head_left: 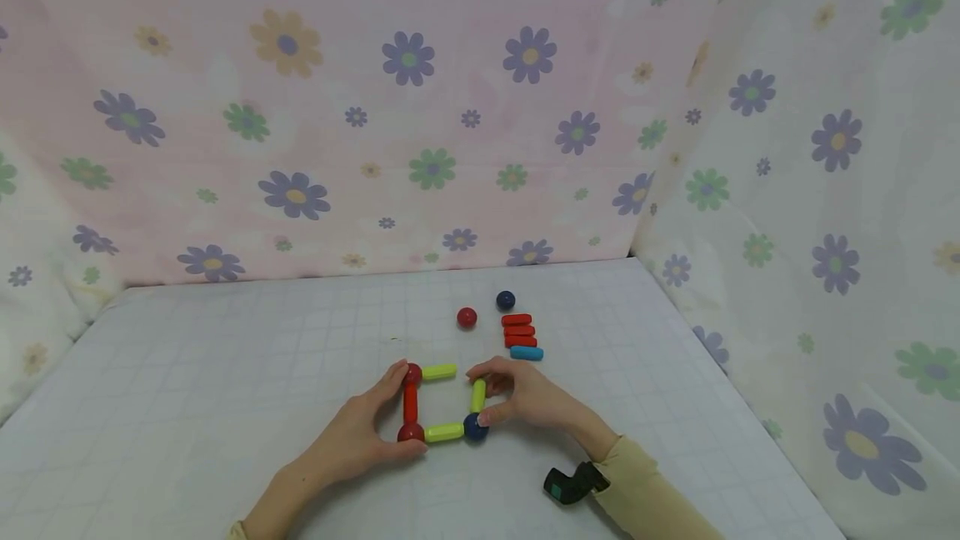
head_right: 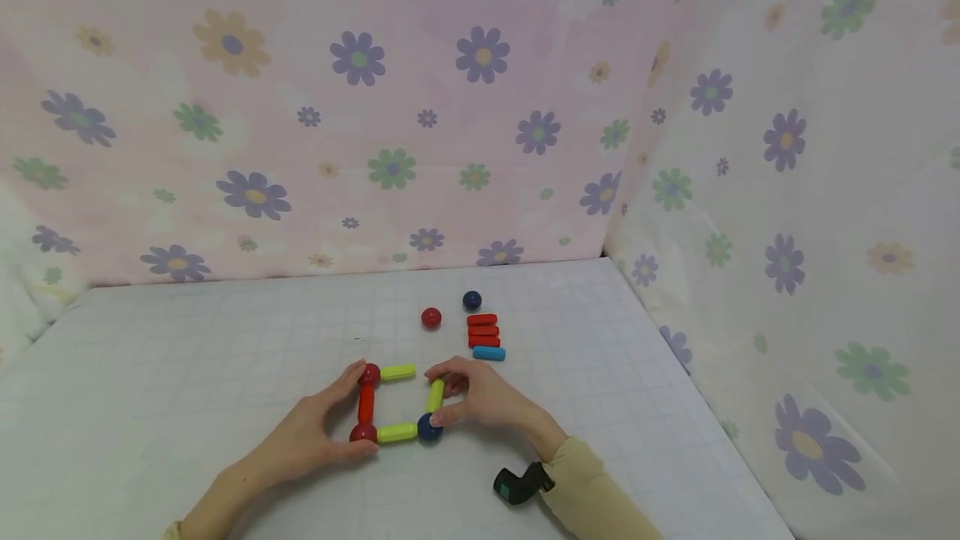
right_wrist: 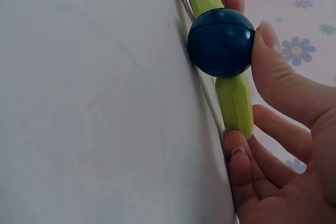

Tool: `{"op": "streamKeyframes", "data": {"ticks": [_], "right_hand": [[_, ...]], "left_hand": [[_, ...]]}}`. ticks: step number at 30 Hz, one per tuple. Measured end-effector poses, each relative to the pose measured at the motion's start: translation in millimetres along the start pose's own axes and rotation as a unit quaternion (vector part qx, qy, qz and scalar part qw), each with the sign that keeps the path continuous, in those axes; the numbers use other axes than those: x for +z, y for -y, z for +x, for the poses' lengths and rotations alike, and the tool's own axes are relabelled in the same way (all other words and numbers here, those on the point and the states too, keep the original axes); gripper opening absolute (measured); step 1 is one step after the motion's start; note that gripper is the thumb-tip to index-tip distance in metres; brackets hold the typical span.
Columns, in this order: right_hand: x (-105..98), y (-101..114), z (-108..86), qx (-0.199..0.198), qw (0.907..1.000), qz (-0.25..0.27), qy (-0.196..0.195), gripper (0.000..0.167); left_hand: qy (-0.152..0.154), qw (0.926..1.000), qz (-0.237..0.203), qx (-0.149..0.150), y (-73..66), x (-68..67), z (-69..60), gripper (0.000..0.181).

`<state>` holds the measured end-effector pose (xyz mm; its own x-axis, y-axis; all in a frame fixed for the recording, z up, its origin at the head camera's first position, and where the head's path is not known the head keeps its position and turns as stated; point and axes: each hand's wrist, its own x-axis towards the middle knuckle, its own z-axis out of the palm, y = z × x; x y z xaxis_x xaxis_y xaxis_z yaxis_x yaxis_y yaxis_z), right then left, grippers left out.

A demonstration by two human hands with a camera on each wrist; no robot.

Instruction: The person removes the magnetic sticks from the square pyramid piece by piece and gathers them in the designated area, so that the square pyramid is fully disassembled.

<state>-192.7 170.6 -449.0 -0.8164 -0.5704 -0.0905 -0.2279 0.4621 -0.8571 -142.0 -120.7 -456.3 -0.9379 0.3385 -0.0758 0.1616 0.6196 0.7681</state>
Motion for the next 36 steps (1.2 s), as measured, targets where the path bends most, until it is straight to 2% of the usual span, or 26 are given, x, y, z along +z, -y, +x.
{"op": "streamKeyframes", "data": {"ticks": [5, 10, 17, 21, 28, 36], "right_hand": [[-1.8, -1.0, -0.8, -0.005, 0.9995, -0.028, -0.011, 0.05], [-4.7, -5.8, -1.0, -0.005, 0.9989, -0.045, -0.006, 0.041], [-9.3, -5.2, -1.5, -0.001, 0.9993, -0.038, 0.008, 0.025], [-8.5, -6.6, -4.0, -0.003, 0.9993, -0.036, 0.004, 0.025], [-5.8, -11.1, -12.7, -0.019, 0.9986, -0.033, -0.037, 0.024], [-4.3, -18.6, -17.2, -0.016, 0.9996, 0.006, -0.022, 0.021]], "left_hand": [[0.001, 1.0, 0.0, -0.003, -0.8, -0.7, 0.2, 0.108], [0.0, 1.0, 0.005, 0.002, 1.9, 0.8, -0.1, 0.109], [0.001, 1.0, 0.003, 0.007, 1.8, -0.1, 1.8, 0.109], [0.004, 1.0, 0.0, 0.004, 2.5, -0.4, 1.9, 0.109], [0.0, 0.9999, 0.004, 0.01, 3.4, 0.2, 1.7, 0.109], [-0.004, 0.9999, 0.004, 0.011, 3.6, 1.1, 0.9, 0.109]]}}
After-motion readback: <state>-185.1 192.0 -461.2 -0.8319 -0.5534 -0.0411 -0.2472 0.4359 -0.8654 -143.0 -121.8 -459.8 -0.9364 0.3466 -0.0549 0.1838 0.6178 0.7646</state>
